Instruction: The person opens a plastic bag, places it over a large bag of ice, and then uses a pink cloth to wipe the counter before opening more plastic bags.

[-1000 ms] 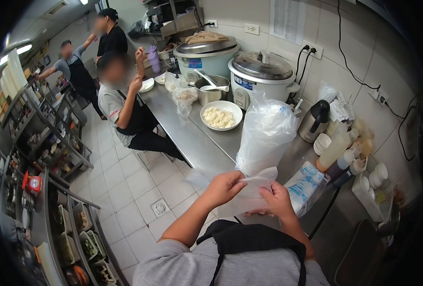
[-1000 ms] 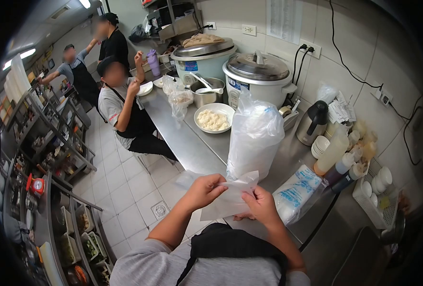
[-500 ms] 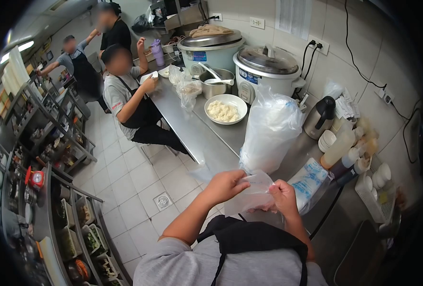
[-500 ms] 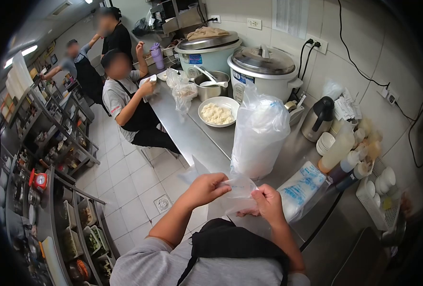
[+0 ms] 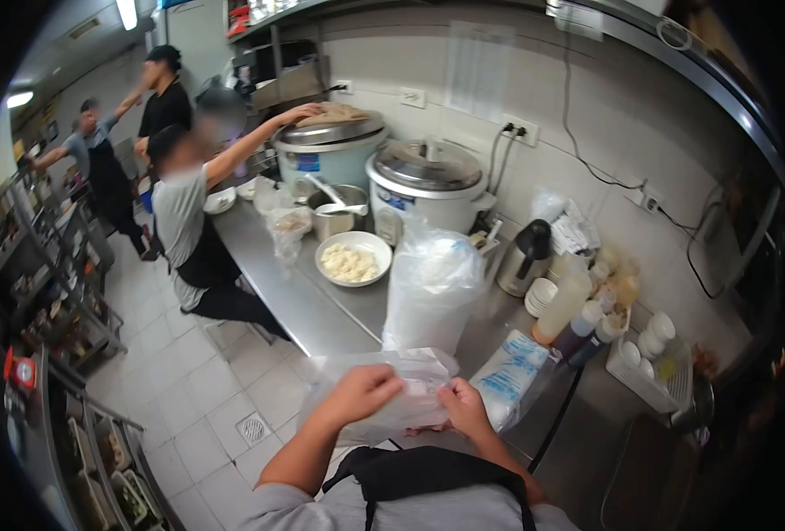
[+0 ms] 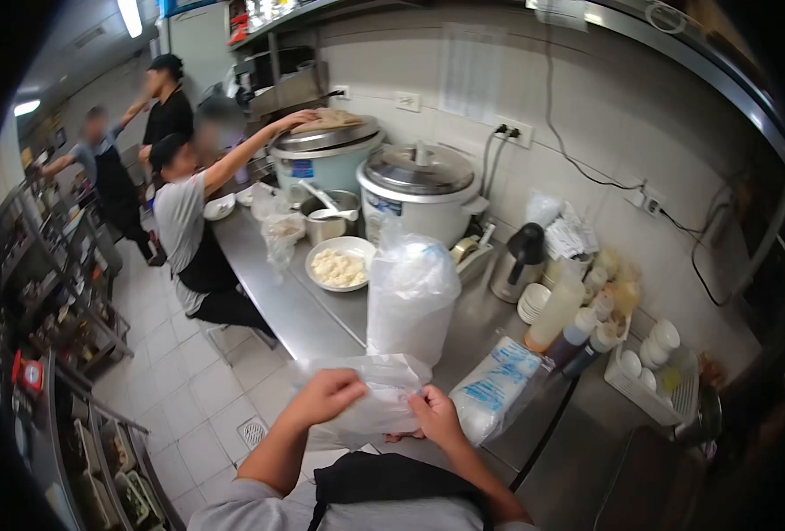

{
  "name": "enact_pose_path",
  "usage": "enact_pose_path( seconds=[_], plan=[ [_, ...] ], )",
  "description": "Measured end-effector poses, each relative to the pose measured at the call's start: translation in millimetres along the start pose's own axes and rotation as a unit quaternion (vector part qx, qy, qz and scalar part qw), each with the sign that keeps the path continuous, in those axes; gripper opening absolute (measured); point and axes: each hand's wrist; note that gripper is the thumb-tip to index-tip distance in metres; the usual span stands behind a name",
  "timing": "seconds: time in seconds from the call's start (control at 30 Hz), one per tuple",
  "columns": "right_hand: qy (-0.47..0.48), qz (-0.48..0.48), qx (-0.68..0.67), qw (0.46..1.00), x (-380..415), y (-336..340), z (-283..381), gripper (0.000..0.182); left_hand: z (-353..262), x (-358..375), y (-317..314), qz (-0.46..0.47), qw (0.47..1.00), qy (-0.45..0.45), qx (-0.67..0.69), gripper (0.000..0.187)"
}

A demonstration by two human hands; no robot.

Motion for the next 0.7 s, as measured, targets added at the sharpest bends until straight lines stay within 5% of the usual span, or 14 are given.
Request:
enact_pose_path(
  seconds=[0.03, 0.07, 0.17, 0.33, 0.43, 0.47, 0.57, 0.7],
  plan=[
    [-0.022, 0.007, -0.04, 0.999, 2.5, -3.7, 1.1, 0.012, -5.3, -2.7, -7.1, 0.055, 0.998, 0.002, -0.018, 0.021],
    [0.004, 0.021, 0.061, 0.998, 0.4, -1.8, -9.0, 0.011, -9.4, -5.0, -14.5, 0.112, 0.993, 0.003, -0.034, 0.023],
    [0.081, 0.05, 0.237, 0.967, 0.6, -4.6, -26.6, 0.01, 4.5, -7.2, -35.7, 0.07, 0.997, 0.019, -0.029, 0.025],
    [0.275, 0.026, 0.306, 0.911, 3.4, -29.0, -8.0, 0.015, 7.7, -3.0, -57.5, 0.047, 0.999, 0.004, -0.018, 0.025],
    [0.097, 0.089, 0.177, 0.975, 10.7, -34.0, 3.0, 0.017, 19.4, -2.4, -62.2, 0.006, 1.0, -0.01, -0.013, 0.021],
    [0.118, 0.081, 0.142, 0.979, 9.6, -36.6, -0.7, 0.014, 20.8, -1.8, -60.7, -0.007, 1.0, -0.015, -0.02, 0.02],
    [-0.032, 0.097, 0.101, 0.99, 13.3, -22.9, -18.9, 0.012, 19.7, -1.1, -51.1, -0.061, 0.997, -0.031, -0.023, 0.016],
    [-0.073, 0.133, 0.152, 0.977, 10.9, -24.5, -4.4, 0.011, 25.5, -0.4, -39.5, -0.064, 0.998, -0.017, 0.003, 0.015]
  ],
)
Point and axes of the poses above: each hand's wrist, its own x-axis away from the middle knuckle, its own y-axis out of the back of the hand, z = x × y, and after that the axes turned 7 degrees about z, right-handed
